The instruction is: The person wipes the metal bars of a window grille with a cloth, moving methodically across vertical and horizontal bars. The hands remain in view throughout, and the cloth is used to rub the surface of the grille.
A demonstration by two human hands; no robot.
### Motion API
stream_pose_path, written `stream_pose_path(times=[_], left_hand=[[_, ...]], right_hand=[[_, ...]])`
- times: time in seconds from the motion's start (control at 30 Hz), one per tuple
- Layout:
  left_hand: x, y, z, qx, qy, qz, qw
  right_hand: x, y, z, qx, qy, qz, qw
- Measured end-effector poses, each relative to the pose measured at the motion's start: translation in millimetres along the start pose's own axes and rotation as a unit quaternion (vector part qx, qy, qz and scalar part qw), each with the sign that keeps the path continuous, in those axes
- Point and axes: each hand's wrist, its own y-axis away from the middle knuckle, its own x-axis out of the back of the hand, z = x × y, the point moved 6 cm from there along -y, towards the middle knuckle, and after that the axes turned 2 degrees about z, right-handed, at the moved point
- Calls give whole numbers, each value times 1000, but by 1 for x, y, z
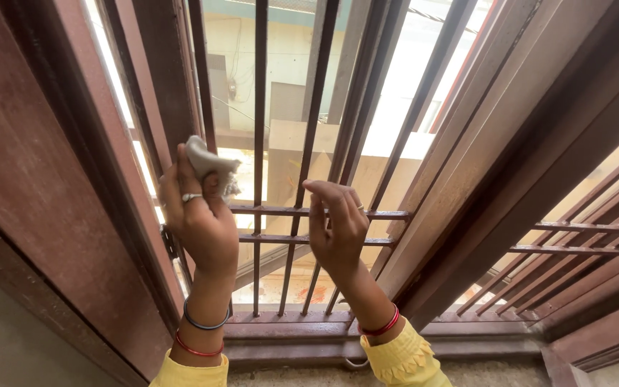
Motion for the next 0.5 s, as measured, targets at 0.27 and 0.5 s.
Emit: stream_pose_path(times=[0.27, 0.5], left_hand=[[-39, -42, 6, -15, -100, -25, 995], [-61, -129, 24, -104, -52, 52, 992]], right_hand=[[-6, 11, 9, 69, 51, -56, 995], [-4, 15, 8, 117, 61, -48, 990]])
